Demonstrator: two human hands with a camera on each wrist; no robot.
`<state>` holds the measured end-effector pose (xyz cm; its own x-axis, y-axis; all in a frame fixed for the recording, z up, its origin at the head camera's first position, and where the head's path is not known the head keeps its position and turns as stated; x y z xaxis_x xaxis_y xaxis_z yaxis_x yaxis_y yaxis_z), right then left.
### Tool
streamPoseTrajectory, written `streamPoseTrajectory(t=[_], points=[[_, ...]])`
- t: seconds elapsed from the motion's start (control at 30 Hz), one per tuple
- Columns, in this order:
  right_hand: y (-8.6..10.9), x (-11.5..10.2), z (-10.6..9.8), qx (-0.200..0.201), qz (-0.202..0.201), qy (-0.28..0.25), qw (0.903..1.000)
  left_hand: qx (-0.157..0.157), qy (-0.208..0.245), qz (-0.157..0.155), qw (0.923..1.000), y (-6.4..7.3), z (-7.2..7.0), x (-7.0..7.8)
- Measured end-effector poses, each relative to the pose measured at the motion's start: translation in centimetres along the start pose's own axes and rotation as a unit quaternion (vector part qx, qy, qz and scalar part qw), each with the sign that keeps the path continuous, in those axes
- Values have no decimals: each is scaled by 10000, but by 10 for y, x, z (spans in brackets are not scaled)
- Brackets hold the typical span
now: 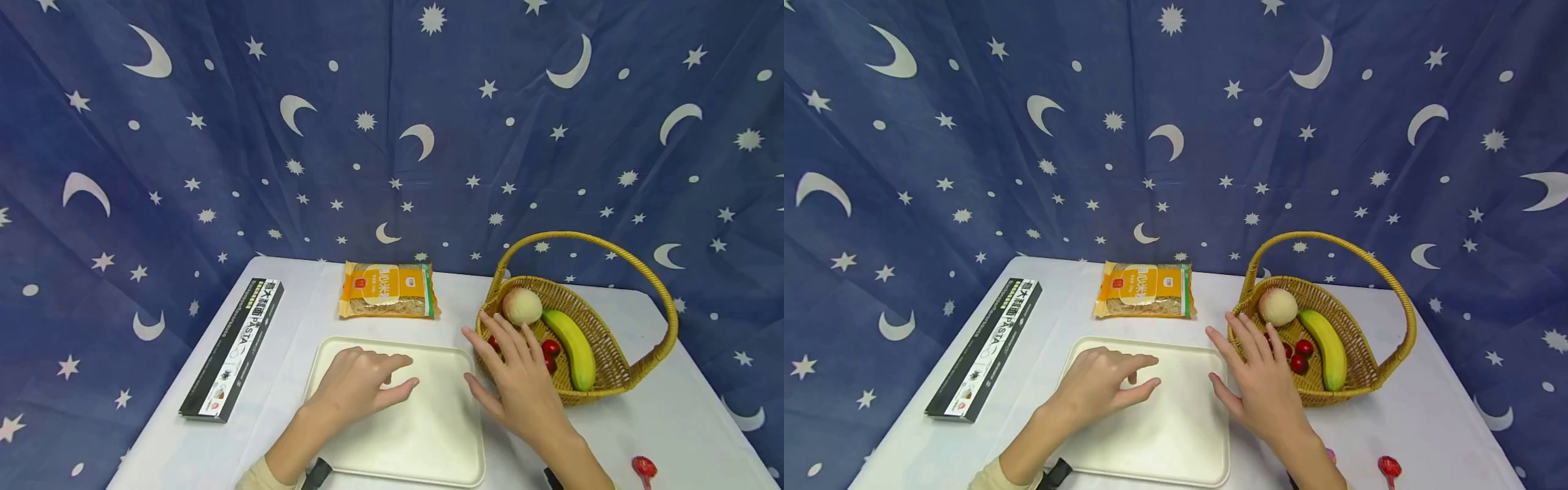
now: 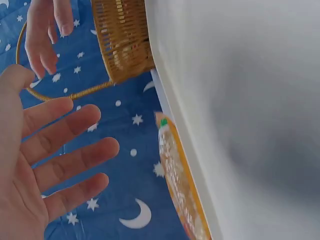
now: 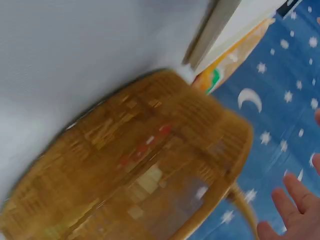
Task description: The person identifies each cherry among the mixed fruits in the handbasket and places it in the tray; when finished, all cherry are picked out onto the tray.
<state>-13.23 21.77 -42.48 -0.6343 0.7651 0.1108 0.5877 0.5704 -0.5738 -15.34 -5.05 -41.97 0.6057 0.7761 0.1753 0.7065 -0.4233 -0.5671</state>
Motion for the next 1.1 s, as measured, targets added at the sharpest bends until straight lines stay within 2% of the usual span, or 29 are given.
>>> streamPoseTrajectory(t=[0.1, 0.23, 0.33, 0.43, 0.53, 0.63, 0.73, 0.8, 0.87, 1.0, 1.1], points=[[15, 10, -12, 169, 287, -7, 9994, -227, 218, -45, 9995, -5, 8, 8], [37, 29, -37, 826, 908, 223, 9922, -664, 490, -44, 9966, -17, 21, 20], [54, 45, -56, 1437, 1420, 441, 9784, -993, 814, -30, 9917, -30, 31, 28], [68, 55, -68, 1990, 1626, 552, 9648, -1184, 1186, -30, 9859, -45, 43, 35], [81, 62, -76, 2476, 1718, 647, 9513, -1214, 1494, 89, 9813, -62, 57, 41], [93, 66, -83, 2761, 1943, 793, 9380, -1135, 1654, 267, 9793, -79, 70, 51], [106, 71, -88, 2908, 2237, 803, 9268, -1053, 1726, 263, 9790, -91, 79, 60], [114, 77, -90, 3031, 2418, 675, 9193, -1068, 1790, 149, 9779, -97, 83, 65], [123, 83, -90, 2970, 2738, 484, 9135, -1144, 1836, 39, 9763, -102, 86, 69], [134, 96, -84, 2506, 3564, -16, 9001, -1529, 1794, -59, 9718, -113, 92, 80], [137, 103, -76, 2109, 3893, -325, 8960, -1934, 1604, -70, 9679, -123, 98, 91]])
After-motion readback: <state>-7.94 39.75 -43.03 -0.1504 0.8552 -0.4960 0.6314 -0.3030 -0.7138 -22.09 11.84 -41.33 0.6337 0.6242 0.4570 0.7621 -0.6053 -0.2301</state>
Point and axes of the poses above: each hand's wrist, its own y-axis away from the middle knuckle, its own z-axis out of the palm, x = y × z, the point moved 3 cm from there along -y, towards the middle knuckle, and after that the axes turned 12 degrees about -z, right-handed, at the moved point
